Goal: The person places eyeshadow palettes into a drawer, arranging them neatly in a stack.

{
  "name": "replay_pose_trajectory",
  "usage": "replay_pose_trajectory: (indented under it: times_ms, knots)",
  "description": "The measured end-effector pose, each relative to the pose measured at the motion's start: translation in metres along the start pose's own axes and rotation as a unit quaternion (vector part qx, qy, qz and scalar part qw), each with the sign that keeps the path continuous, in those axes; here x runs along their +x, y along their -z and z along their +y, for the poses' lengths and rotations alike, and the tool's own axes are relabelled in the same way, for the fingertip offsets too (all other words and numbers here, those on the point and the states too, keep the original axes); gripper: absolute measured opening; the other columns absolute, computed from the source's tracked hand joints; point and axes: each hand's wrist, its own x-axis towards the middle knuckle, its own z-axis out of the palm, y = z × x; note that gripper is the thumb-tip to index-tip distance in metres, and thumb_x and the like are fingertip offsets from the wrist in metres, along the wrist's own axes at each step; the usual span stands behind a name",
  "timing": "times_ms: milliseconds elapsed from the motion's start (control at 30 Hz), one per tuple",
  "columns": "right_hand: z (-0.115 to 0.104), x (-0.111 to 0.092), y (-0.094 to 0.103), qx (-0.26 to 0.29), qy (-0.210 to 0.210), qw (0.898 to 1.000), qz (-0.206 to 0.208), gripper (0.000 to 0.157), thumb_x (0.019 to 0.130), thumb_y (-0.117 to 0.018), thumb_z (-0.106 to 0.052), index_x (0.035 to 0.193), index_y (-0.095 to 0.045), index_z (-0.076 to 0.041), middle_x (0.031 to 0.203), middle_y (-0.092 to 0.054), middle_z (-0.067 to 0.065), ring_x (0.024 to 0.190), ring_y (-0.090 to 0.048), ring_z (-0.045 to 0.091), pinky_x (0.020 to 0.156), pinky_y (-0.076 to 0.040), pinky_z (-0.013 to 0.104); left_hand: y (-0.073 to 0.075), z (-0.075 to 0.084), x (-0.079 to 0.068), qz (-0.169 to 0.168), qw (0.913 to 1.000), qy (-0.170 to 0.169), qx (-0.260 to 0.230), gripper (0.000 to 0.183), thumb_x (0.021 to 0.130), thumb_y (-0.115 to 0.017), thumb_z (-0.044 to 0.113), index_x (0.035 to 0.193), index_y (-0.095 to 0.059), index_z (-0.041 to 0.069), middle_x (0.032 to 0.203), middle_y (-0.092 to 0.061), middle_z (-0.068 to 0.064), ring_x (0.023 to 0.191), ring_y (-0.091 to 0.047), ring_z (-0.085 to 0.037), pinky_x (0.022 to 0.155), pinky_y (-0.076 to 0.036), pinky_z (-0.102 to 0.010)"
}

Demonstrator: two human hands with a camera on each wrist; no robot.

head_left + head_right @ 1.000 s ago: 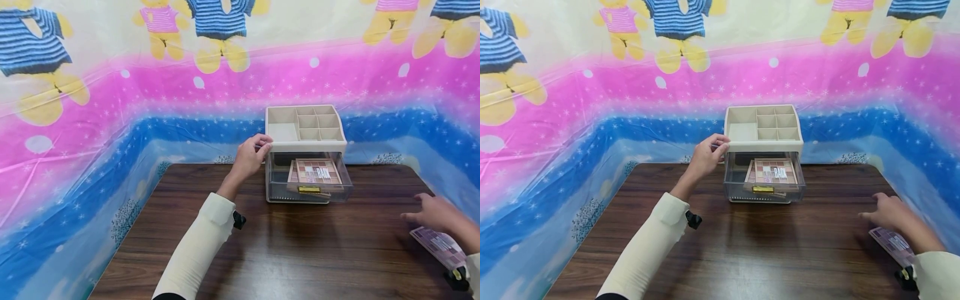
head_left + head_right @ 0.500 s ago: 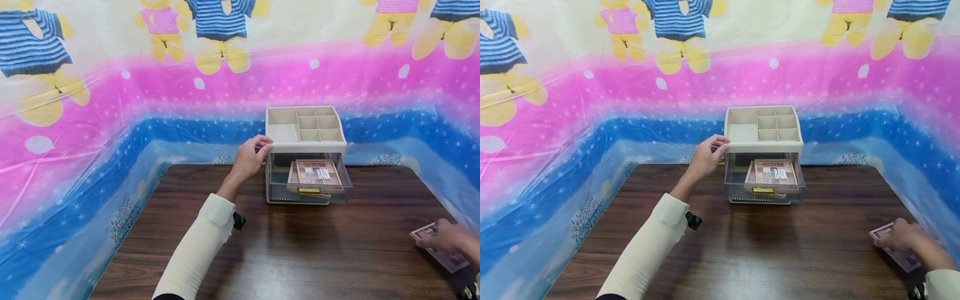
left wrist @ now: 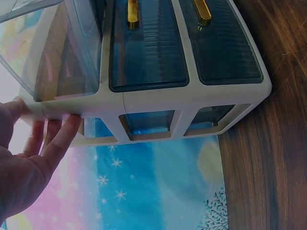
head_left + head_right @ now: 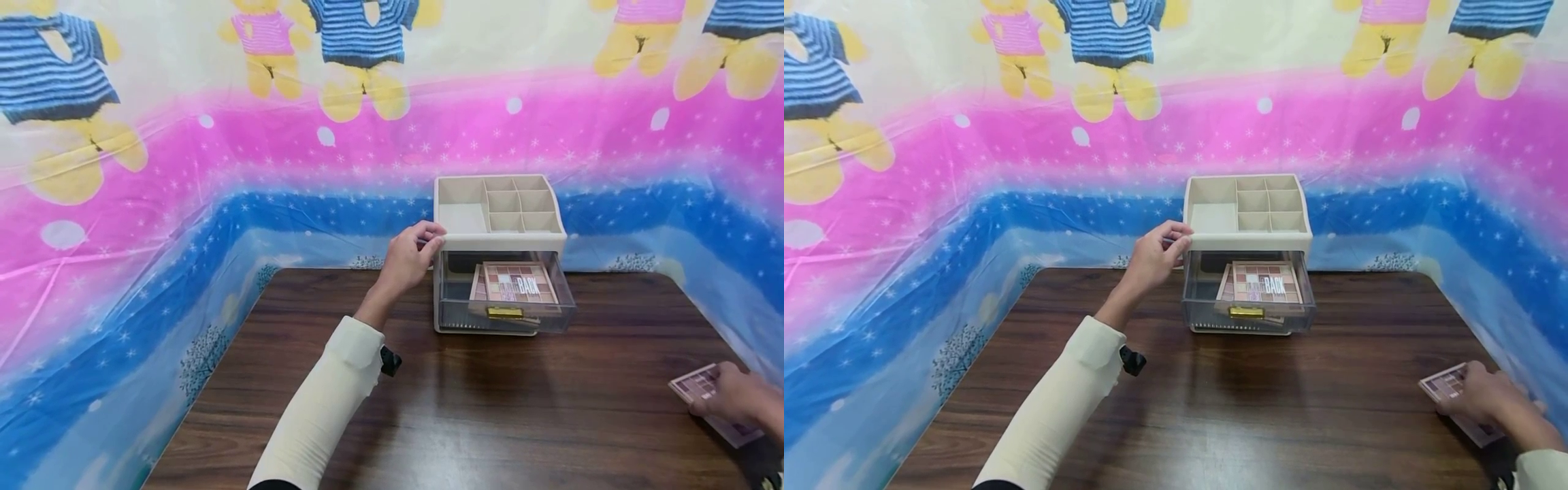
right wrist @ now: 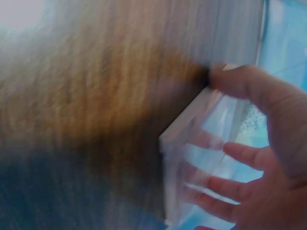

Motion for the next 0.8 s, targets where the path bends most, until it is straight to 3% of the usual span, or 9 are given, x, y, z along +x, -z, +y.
replay_pose_trajectory:
  times_ms: [167, 300, 433, 533, 667, 800]
  knots:
    - [0.011, 0.003, -0.003, 0.011, 0.038, 0.998, 0.054, 0.104, 0.056, -0.081, -0.055, 0.115, -0.038, 0.020, 0.089, -0.051, 0.031, 0.079, -0.050, 0.039, 0.070, -0.038, 0.048, -0.001, 0.000, -0.001, -0.003, 1.0000, 0.000, -0.004, 0.018, 0.098, -0.054, 0.030, 0.111, -0.063, 0.022, 0.104, -0.063, -0.001, 0.089, -0.063, -0.014, 0.067, -0.056, -0.024]
    - [0.004, 0.001, 0.009, 0.013, 0.095, 0.991, 0.091, 0.104, 0.055, -0.081, -0.059, 0.115, -0.041, 0.017, 0.090, -0.054, 0.030, 0.073, -0.050, 0.035, 0.062, -0.037, 0.042, -0.001, 0.000, -0.001, -0.004, 1.0000, -0.001, -0.004, 0.018, 0.098, -0.055, 0.030, 0.111, -0.063, 0.022, 0.104, -0.063, -0.001, 0.089, -0.063, -0.014, 0.067, -0.056, -0.024]
    - [-0.018, -0.006, 0.030, 0.006, 0.172, 0.976, 0.135, 0.099, 0.056, -0.083, -0.054, 0.116, -0.046, 0.015, 0.082, -0.058, 0.021, 0.067, -0.050, 0.027, 0.052, -0.033, 0.031, 0.000, 0.000, -0.001, -0.002, 1.0000, 0.000, -0.005, 0.018, 0.098, -0.055, 0.030, 0.111, -0.063, 0.022, 0.104, -0.063, -0.001, 0.089, -0.063, -0.014, 0.067, -0.056, -0.024]
    - [-0.039, -0.016, 0.045, 0.002, 0.209, 0.966, 0.153, 0.096, 0.056, -0.083, -0.052, 0.119, -0.048, 0.010, 0.082, -0.060, 0.020, 0.069, -0.052, 0.027, 0.051, -0.034, 0.032, 0.000, 0.000, 0.000, -0.001, 1.0000, 0.002, -0.007, 0.018, 0.097, -0.055, 0.030, 0.110, -0.063, 0.021, 0.103, -0.063, -0.001, 0.088, -0.063, -0.014, 0.067, -0.056, -0.024]
    - [-0.065, -0.030, 0.062, 0.010, 0.225, 0.961, 0.159, 0.096, 0.054, -0.084, -0.055, 0.125, -0.047, -0.002, 0.099, -0.057, 0.030, 0.078, -0.053, 0.036, 0.054, -0.036, 0.041, 0.000, -0.001, 0.000, -0.001, 1.0000, 0.003, -0.009, 0.017, 0.097, -0.056, 0.030, 0.110, -0.064, 0.021, 0.103, -0.064, -0.001, 0.088, -0.063, -0.014, 0.067, -0.055, -0.024]
    - [-0.086, -0.043, 0.082, 0.025, 0.245, 0.958, 0.146, 0.096, 0.056, -0.084, -0.055, 0.132, -0.044, -0.009, 0.114, -0.050, 0.033, 0.083, -0.051, 0.037, 0.056, -0.035, 0.040, 0.000, -0.001, 0.001, -0.001, 1.0000, 0.000, -0.009, 0.017, 0.097, -0.055, 0.030, 0.110, -0.064, 0.022, 0.103, -0.064, -0.001, 0.090, -0.063, -0.014, 0.067, -0.056, -0.024]
